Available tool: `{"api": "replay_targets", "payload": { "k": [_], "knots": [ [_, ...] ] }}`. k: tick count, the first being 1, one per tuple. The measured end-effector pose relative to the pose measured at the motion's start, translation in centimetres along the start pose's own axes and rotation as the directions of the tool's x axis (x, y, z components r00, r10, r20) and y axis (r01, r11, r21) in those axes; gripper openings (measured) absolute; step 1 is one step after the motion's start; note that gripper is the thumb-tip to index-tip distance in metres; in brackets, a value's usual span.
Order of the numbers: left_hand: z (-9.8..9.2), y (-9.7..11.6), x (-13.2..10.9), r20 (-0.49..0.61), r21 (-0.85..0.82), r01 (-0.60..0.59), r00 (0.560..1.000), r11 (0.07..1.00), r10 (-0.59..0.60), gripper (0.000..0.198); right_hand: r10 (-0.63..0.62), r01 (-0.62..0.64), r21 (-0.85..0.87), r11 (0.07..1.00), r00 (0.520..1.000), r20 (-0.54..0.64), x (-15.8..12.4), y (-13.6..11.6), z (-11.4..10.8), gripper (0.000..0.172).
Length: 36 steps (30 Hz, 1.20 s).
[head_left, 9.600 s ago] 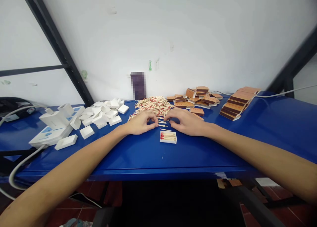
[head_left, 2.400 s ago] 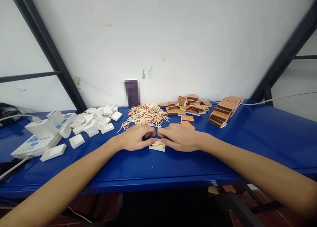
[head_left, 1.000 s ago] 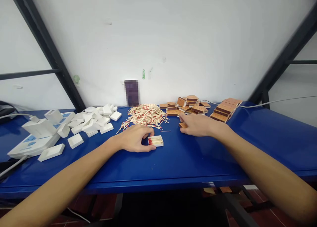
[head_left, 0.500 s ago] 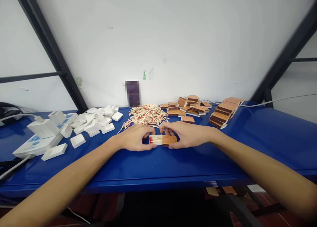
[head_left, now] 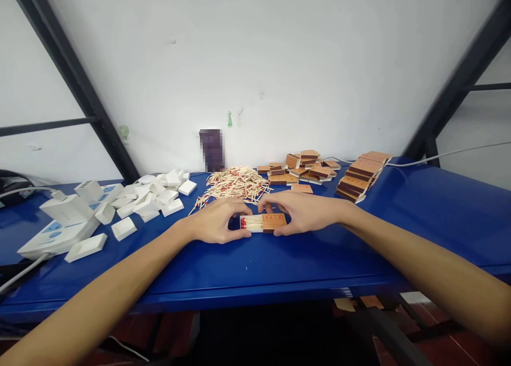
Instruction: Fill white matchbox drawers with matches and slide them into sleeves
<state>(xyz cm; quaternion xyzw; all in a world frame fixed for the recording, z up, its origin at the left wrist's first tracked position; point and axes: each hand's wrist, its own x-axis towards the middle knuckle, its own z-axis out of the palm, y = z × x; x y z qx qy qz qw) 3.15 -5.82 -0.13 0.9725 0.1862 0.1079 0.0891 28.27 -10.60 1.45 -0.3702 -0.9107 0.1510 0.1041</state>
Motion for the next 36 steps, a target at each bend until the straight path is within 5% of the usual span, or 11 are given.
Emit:
{"api": "replay_targets", "payload": {
  "k": [23, 36],
  "knots": [
    [0.6, -0.5, 0.0, -0.052, 0.129, -0.164, 0.984, 0.978, 0.172, 0.035, 0.050, -0.052, 0.051, 0.997, 0.998, 0.042, -0.1, 0.7, -0.9, 0.048],
    [0.5, -0.5, 0.1, -0.067, 0.068, -0.128, 0.989, 0.989, 0.132, 0.036, 0.060, -0.061, 0.071, 0.996, 0.998, 0.013, 0.0, 0.9, -0.7, 0.049]
  ]
}}
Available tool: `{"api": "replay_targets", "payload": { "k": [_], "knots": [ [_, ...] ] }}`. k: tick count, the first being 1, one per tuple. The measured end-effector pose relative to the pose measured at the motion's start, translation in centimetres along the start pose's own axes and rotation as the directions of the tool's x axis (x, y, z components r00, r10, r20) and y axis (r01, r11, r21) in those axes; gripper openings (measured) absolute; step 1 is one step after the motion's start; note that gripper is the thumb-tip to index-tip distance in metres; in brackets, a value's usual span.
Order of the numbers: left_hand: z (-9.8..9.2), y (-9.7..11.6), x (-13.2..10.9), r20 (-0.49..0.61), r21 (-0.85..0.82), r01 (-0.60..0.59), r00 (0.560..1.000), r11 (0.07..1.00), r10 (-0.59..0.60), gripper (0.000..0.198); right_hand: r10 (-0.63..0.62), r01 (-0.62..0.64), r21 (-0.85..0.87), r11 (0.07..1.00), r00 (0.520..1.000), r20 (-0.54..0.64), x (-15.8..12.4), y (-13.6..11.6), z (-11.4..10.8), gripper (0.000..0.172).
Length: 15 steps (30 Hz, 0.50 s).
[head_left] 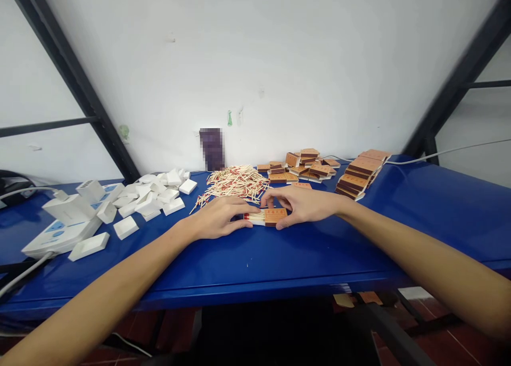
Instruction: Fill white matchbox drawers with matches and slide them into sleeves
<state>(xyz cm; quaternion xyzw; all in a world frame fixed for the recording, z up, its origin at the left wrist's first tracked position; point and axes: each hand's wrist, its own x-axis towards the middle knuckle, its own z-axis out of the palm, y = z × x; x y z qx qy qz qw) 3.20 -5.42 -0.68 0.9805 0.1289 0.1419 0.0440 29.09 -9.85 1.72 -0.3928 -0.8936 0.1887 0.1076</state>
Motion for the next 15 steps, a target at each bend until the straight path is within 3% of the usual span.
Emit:
{"api": "replay_targets", "payload": {
  "k": [8, 15],
  "knots": [
    [0.19, -0.32, 0.10, -0.010, -0.027, 0.087, 0.996, 0.996, -0.087, 0.036, 0.039, -0.038, -0.012, 0.999, 0.999, 0.016, 0.05, -0.24, -0.34, 0.047],
    [0.33, -0.77, -0.04, -0.019, -0.058, 0.081, 0.996, 0.995, -0.082, 0.035, 0.029, -0.029, -0.016, 0.999, 1.000, 0.004, -0.15, 0.08, -0.40, 0.046]
  ]
}}
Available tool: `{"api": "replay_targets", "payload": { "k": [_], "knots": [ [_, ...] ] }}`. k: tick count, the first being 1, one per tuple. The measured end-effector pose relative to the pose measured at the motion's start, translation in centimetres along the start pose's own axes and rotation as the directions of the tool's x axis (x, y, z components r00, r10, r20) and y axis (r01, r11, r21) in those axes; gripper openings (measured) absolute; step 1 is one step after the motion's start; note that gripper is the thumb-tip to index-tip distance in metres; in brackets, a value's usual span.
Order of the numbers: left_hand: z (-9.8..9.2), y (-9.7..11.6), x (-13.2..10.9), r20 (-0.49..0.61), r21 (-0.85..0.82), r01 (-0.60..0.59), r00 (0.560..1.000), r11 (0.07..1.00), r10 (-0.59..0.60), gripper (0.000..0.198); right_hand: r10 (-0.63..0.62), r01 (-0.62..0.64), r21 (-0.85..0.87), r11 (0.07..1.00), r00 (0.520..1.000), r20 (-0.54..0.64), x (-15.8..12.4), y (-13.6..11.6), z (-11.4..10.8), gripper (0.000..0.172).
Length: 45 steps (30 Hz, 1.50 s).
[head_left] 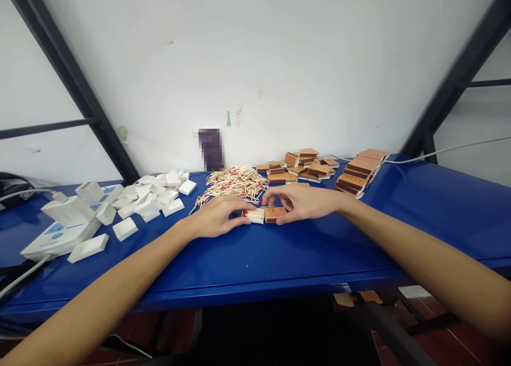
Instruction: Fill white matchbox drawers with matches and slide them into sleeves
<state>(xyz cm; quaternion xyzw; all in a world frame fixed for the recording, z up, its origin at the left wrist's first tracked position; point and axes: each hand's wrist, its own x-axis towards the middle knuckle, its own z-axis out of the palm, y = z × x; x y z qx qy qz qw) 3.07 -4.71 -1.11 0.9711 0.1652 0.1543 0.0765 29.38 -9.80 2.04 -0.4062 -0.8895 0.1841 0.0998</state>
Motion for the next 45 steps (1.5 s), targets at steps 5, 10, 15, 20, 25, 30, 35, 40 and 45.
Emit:
{"api": "replay_targets", "payload": {
  "k": [5, 10, 15, 20, 25, 30, 35, 40, 45],
  "knots": [
    [0.1, -0.1, 0.0, -0.018, 0.002, -0.012, 1.000, 1.000, 0.013, 0.035, -0.043, 0.043, -0.011, 0.999, 0.999, -0.021, 0.1, 0.4, 0.2, 0.047],
    [0.1, 0.2, 0.0, -0.016, 0.012, -0.029, 0.999, 1.000, 0.029, 0.034, -0.045, 0.043, -0.034, 0.998, 0.998, -0.035, 0.3, 0.3, 0.6, 0.046],
    [0.0, 0.5, 0.1, -0.002, 0.038, -0.015, 1.000, 0.999, 0.015, 0.033, -0.049, 0.048, -0.023, 0.999, 0.999, -0.023, 0.2, 0.0, 0.5, 0.046],
    [-0.1, 0.6, 0.2, 0.011, 0.080, 0.010, 1.000, 0.997, -0.011, 0.033, -0.048, 0.047, -0.033, 0.998, 0.999, -0.022, 0.2, -0.1, 0.5, 0.045],
    [-0.2, 0.9, 0.3, -0.001, 0.088, 0.019, 1.000, 0.996, -0.019, 0.033, -0.043, 0.043, -0.018, 0.999, 0.999, -0.026, 0.2, -0.2, 0.4, 0.044],
    [-0.2, 1.0, 0.3, -0.010, 0.114, 0.041, 0.999, 0.993, -0.040, 0.033, -0.037, 0.038, 0.013, 0.999, 0.998, -0.041, 0.3, -0.1, 0.6, 0.041],
    [-0.1, 0.8, 0.1, -0.006, 0.103, -0.002, 1.000, 0.995, 0.002, 0.032, -0.047, 0.049, 0.024, 0.999, 0.996, -0.070, 0.5, 0.1, 1.0, 0.042],
    [0.1, 0.5, 0.0, -0.025, 0.086, -0.015, 1.000, 0.996, 0.018, 0.037, -0.076, 0.078, 0.013, 0.997, 0.991, -0.112, 0.6, 0.0, 1.4, 0.038],
    [0.1, 0.1, -0.2, -0.064, 0.012, 0.042, 0.997, 0.999, -0.041, 0.038, -0.108, 0.106, -0.018, 0.994, 0.975, -0.193, 0.8, 0.0, 2.0, 0.038]
  ]
}}
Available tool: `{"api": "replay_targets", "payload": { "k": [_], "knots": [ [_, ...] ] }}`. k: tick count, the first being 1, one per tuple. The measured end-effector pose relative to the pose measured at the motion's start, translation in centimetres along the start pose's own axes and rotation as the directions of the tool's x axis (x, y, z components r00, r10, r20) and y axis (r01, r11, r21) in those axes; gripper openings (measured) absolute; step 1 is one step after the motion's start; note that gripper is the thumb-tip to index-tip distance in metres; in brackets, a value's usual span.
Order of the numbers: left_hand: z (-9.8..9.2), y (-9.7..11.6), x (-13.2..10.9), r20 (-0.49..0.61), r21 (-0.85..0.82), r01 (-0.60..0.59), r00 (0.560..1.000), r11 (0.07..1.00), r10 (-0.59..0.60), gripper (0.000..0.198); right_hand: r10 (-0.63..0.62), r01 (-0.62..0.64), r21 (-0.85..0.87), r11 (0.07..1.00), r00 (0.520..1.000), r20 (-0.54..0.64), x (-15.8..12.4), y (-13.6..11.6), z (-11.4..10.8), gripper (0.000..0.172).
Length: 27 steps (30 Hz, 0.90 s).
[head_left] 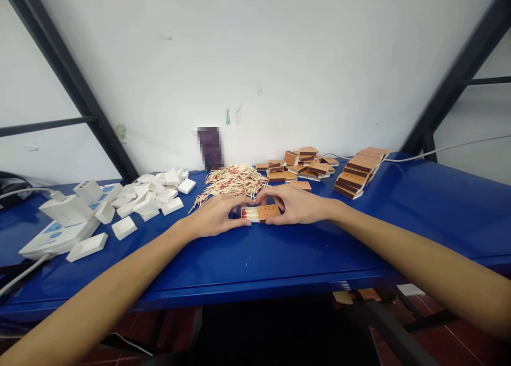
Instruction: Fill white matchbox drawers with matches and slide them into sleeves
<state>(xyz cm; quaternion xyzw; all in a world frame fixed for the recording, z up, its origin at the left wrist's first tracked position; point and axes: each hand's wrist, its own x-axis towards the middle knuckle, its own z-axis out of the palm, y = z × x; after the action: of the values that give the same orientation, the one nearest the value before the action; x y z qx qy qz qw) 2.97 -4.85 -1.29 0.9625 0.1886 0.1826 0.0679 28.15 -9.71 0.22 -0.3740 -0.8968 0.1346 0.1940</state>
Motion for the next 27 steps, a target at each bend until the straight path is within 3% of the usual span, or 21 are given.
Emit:
{"api": "replay_targets", "payload": {
  "k": [6, 12, 16, 20, 24, 27],
  "knots": [
    [0.0, 0.1, 0.1, -0.047, -0.160, 0.083, 0.995, 0.984, -0.092, 0.032, -0.010, 0.010, 0.004, 1.000, 0.998, -0.058, 0.3, -0.2, 0.6, 0.029],
    [0.6, 1.0, 0.4, -0.058, -0.225, 0.009, 0.998, 0.974, -0.023, 0.035, -0.141, 0.147, 0.048, 0.988, 0.985, -0.096, 0.5, -0.9, 1.6, 0.030],
    [0.5, 1.2, 0.3, -0.146, -0.200, -0.022, 0.989, 0.979, -0.007, 0.045, -0.195, 0.194, -0.037, 0.980, 0.980, -0.036, 0.4, -1.2, 1.9, 0.032],
    [0.3, 1.6, 0.4, -0.110, -0.168, -0.022, 0.994, 0.986, 0.003, 0.051, -0.213, 0.219, -0.108, 0.970, 0.975, 0.062, 0.3, -1.4, 1.7, 0.028],
    [0.2, 2.0, 0.5, -0.071, -0.157, -0.032, 0.997, 0.987, 0.021, 0.043, -0.233, 0.239, -0.113, 0.964, 0.971, 0.060, 0.4, -1.5, 1.7, 0.029],
    [0.0, 1.9, 0.5, -0.074, -0.149, -0.024, 0.997, 0.989, 0.013, 0.032, -0.162, 0.170, -0.225, 0.960, 0.985, 0.051, 0.4, -1.7, 0.9, 0.029]
  ]
}}
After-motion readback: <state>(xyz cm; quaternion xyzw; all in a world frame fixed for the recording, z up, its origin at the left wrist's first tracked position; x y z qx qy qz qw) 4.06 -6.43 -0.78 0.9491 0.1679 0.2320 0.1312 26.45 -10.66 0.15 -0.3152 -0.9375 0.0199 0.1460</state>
